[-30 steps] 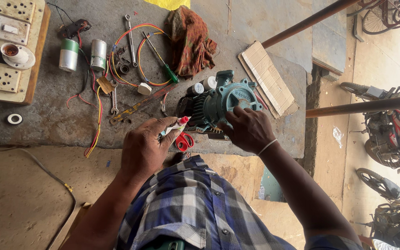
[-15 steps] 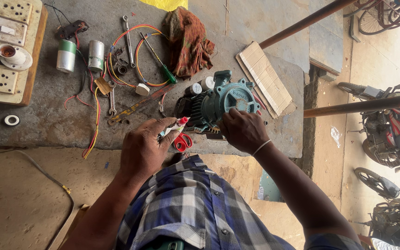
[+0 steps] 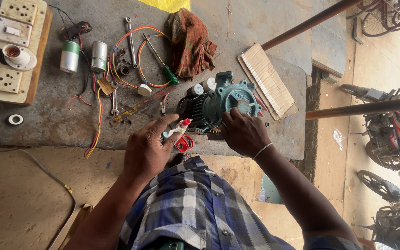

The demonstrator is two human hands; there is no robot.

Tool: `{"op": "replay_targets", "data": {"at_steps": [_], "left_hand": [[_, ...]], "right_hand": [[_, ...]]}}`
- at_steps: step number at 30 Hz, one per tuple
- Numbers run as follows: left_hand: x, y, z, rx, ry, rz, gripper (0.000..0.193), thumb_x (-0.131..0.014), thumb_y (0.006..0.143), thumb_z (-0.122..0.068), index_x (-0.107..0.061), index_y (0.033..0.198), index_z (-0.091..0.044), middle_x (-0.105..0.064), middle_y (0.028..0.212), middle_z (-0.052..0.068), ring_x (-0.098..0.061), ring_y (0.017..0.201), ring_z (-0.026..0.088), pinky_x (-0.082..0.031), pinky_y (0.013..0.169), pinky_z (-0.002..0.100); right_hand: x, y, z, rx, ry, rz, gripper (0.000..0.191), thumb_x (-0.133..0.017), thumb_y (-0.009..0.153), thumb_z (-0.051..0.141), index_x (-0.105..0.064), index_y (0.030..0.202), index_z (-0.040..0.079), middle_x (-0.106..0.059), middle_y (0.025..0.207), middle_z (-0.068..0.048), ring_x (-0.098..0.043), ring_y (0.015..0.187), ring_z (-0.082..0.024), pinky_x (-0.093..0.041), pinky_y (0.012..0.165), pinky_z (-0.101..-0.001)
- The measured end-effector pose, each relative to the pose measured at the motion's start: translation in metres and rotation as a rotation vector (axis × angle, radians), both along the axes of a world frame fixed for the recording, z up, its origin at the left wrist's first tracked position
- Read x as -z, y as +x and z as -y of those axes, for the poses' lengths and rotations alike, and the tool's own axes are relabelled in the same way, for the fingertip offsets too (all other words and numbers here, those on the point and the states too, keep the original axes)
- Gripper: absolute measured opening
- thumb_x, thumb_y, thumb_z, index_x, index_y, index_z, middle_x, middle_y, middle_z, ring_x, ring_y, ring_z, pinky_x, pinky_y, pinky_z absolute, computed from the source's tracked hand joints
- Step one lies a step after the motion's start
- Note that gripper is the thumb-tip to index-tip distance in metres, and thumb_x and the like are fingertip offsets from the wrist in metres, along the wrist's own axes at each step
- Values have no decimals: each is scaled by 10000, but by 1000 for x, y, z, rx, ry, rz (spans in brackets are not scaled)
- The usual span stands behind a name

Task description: The person works on a small electric motor on a concrete workbench. They use a screwdriver to adjust components, wipe the motor with a cloth, and apply lubricant from a tube to the motor housing.

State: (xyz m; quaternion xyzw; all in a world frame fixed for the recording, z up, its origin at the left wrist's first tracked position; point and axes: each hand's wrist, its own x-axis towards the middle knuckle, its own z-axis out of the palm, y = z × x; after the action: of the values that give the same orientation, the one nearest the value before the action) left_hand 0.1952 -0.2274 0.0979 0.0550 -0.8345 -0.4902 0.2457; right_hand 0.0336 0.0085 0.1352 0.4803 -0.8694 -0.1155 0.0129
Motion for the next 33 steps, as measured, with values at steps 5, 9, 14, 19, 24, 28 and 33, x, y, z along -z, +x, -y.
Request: {"op": "replay_targets", "data": {"at_steps": [5, 9, 14, 19, 24, 28, 33], "left_hand": [[4, -2, -6, 3, 53, 173, 883, -824, 861, -291, -322, 1562, -103, -715, 803, 132, -732, 693, 291, -573, 621, 432], [5, -6, -18, 69, 14, 219, 1002, -825, 879, -311, -174, 1610, -97, -712, 768, 157, -727, 673, 331, -563, 613, 466], [0, -11, -30, 122, -45, 176, 1018, -778, 827, -174, -154, 1628, -93, -714, 787, 178, -717, 710, 375, -549, 628, 494], [-1, -13, -28, 148, -7, 191, 1030, -798, 835, -206, -151, 1631, -118, -720, 778, 166, -726, 708, 346, -553, 639, 477], [1, -12, -22, 133, 47, 332, 928, -809, 843, -293, -294, 1597, -127, -720, 781, 173, -722, 685, 327, -553, 647, 464], [1, -14, -21, 107, 44, 113, 515, -785, 886, -309, -633, 1334, -107, -742, 932, 161, -744, 795, 314, -582, 663, 422], [-1, -15, -21, 128, 84, 121, 382, -776, 866, -290, -712, 1186, -91, -748, 936, 130, -733, 767, 315, -573, 650, 428]], "right_hand": [[-25, 6, 22, 126, -52, 192, 299, -633, 1025, 414, -703, 952, 133, -668, 859, -52, -629, 696, -180, -474, 538, -343], [-50, 32, 45, -244, -546, 369, 321, -821, 882, 305, -717, 1112, 108, -681, 1122, -76, -598, 1071, -239, -519, 916, -393], [-57, 60, 68, -171, -535, 381, 327, -852, 783, 230, -752, 1080, 136, -655, 1201, -96, -518, 1275, -328, -426, 1066, -468], [-67, 57, 67, -109, -675, 467, 254, -852, 820, 145, -739, 1044, 103, -685, 1162, -82, -578, 1219, -278, -466, 1068, -417], [-86, 26, 32, 190, -892, 721, 191, -712, 950, -7, -692, 1139, 13, -754, 1052, -78, -739, 974, -134, -605, 871, -270], [-72, 15, 23, 164, -807, 688, 166, -698, 962, -6, -686, 1127, 10, -770, 1020, -65, -757, 940, -110, -619, 846, -253], [-58, 23, 30, 215, -867, 816, 184, -678, 982, -20, -669, 1165, -13, -756, 1052, -80, -738, 996, -125, -609, 894, -276]]}}
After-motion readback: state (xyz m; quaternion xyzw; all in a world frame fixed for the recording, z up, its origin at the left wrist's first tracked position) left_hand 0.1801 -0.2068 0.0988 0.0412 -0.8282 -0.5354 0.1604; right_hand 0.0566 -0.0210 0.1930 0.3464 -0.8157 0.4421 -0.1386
